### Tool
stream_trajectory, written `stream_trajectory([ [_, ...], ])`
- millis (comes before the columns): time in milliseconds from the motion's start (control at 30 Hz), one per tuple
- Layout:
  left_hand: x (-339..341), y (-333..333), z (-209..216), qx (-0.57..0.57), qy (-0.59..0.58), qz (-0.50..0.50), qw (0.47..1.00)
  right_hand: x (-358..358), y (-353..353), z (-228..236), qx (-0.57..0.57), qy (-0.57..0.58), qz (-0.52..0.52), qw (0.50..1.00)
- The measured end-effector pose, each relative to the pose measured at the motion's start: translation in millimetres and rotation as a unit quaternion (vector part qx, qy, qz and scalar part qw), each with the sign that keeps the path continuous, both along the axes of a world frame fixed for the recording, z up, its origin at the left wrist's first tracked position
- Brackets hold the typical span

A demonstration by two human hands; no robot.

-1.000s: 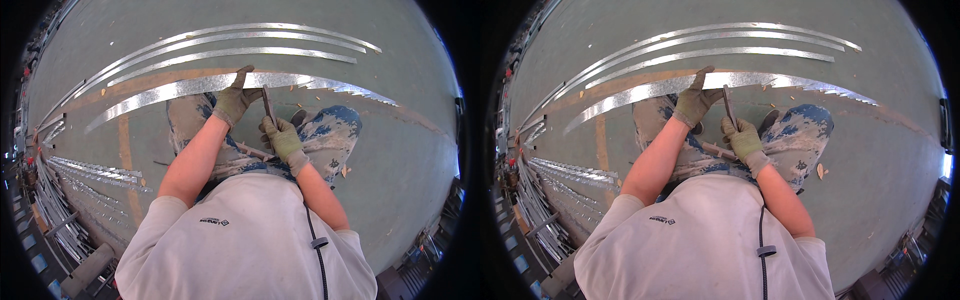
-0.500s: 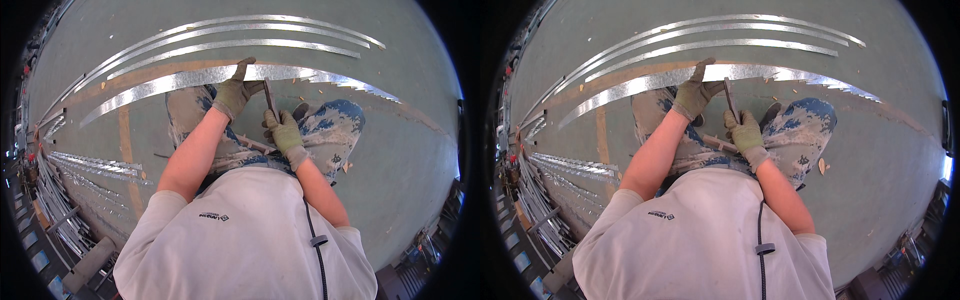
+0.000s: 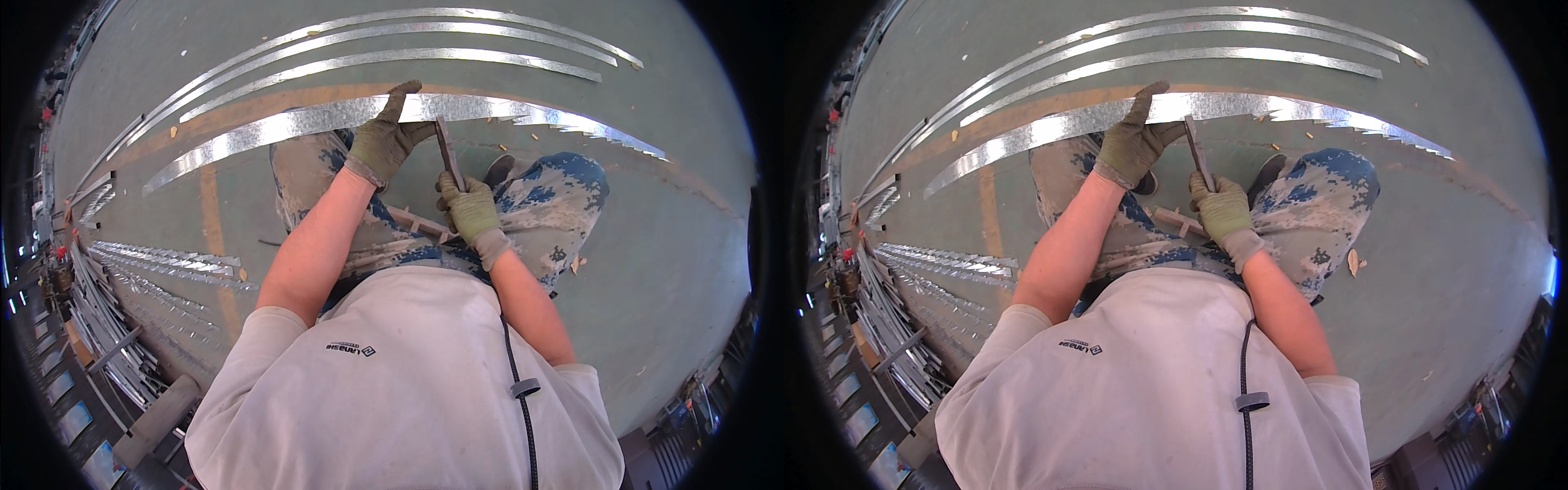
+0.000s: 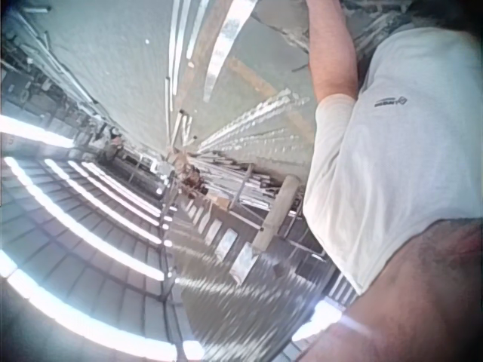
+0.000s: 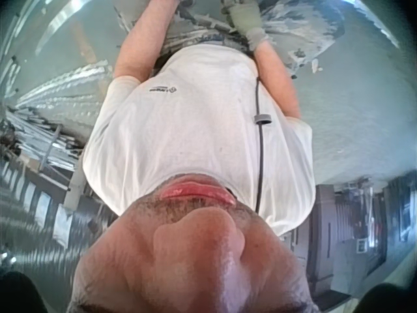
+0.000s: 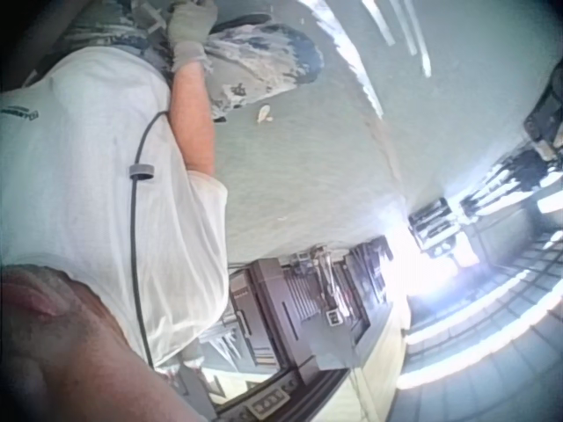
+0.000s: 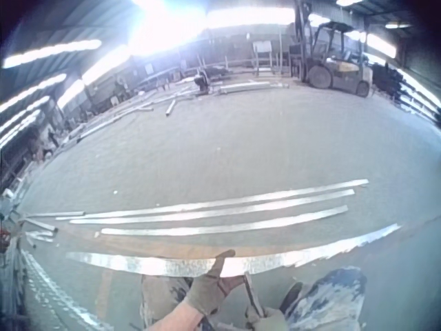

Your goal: The person kneels on the floor and uses tin snips to cut long metal strips into smaller pieces. They repeatedly position the snips, cut, and place the resulting pieces on the floor.

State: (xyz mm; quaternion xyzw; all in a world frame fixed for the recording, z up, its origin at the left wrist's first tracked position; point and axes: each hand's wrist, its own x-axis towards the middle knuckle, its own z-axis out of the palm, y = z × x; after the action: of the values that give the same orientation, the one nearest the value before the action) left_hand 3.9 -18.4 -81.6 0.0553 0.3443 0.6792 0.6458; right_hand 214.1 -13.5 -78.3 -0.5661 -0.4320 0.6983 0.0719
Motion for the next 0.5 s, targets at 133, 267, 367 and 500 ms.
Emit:
stream_trajectory([
  [133, 1, -1, -1, 0.009, 0.004, 0.008, 1.0, 5, 5, 8, -0.065, 0.075, 0.005, 0.995],
  [267, 3, -1, 2, 0.022, 0.017, 0.009, 1.0, 10, 4, 8, -0.202, 0.196, -0.017, 0.959],
  [367, 7, -1, 6, 0.018, 0.027, 0.015, 0.999, 12, -1, 6, -0.385, 0.417, -0.048, 0.822],
  [500, 5, 0, 8, 0.013, 0.032, 0.009, 0.999, 9, 0, 7, -0.351, 0.421, -0.016, 0.836],
])
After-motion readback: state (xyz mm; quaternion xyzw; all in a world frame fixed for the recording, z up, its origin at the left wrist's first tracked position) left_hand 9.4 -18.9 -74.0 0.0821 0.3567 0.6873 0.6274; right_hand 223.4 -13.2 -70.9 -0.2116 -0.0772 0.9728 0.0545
